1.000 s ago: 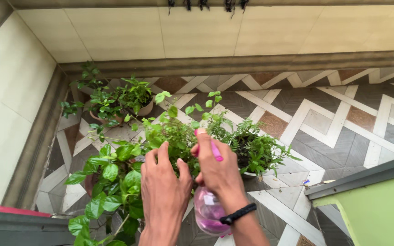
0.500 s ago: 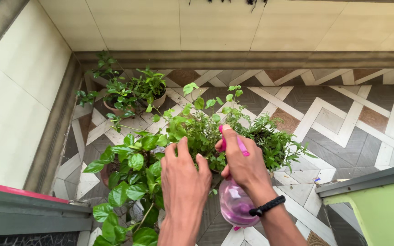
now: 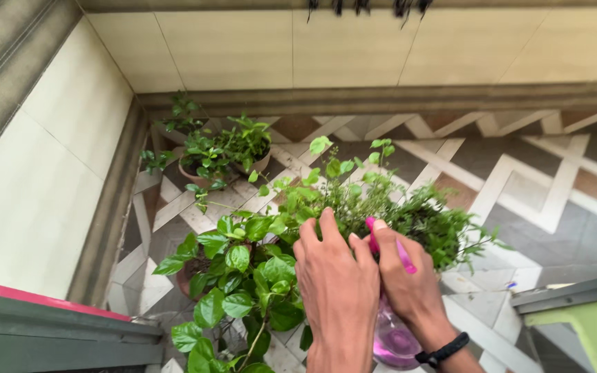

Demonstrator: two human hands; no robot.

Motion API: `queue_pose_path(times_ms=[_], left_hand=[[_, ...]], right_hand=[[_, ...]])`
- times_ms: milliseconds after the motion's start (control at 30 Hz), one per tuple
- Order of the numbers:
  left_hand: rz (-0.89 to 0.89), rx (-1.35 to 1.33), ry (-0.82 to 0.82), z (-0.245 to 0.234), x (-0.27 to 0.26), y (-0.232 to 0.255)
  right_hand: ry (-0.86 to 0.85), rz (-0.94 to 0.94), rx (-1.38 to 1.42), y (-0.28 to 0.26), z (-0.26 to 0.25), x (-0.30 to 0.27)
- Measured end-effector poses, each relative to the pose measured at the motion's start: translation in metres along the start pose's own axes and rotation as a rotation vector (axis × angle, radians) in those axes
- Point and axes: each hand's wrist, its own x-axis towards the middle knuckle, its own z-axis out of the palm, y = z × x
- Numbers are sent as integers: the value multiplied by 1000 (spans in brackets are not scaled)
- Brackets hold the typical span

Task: The person sprays water on potted plants using a spray bottle and touches the leaves by hand.

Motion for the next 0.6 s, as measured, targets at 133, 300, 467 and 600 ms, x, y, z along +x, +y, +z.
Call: queue_pose_path(times_ms=[133, 300, 467, 600], left_hand=[[-128, -17, -96, 18, 8, 0], [-17, 15, -68, 21, 4, -1], [-61, 119, -72, 18, -1, 2], [30, 151, -28, 17, -4, 1]], right_hand=[[-63, 48, 24, 14, -8, 13], [-99, 146, 58, 19, -4, 17], [-79, 32, 69, 21, -4, 15], [-85, 60, 34, 16, -6, 15]])
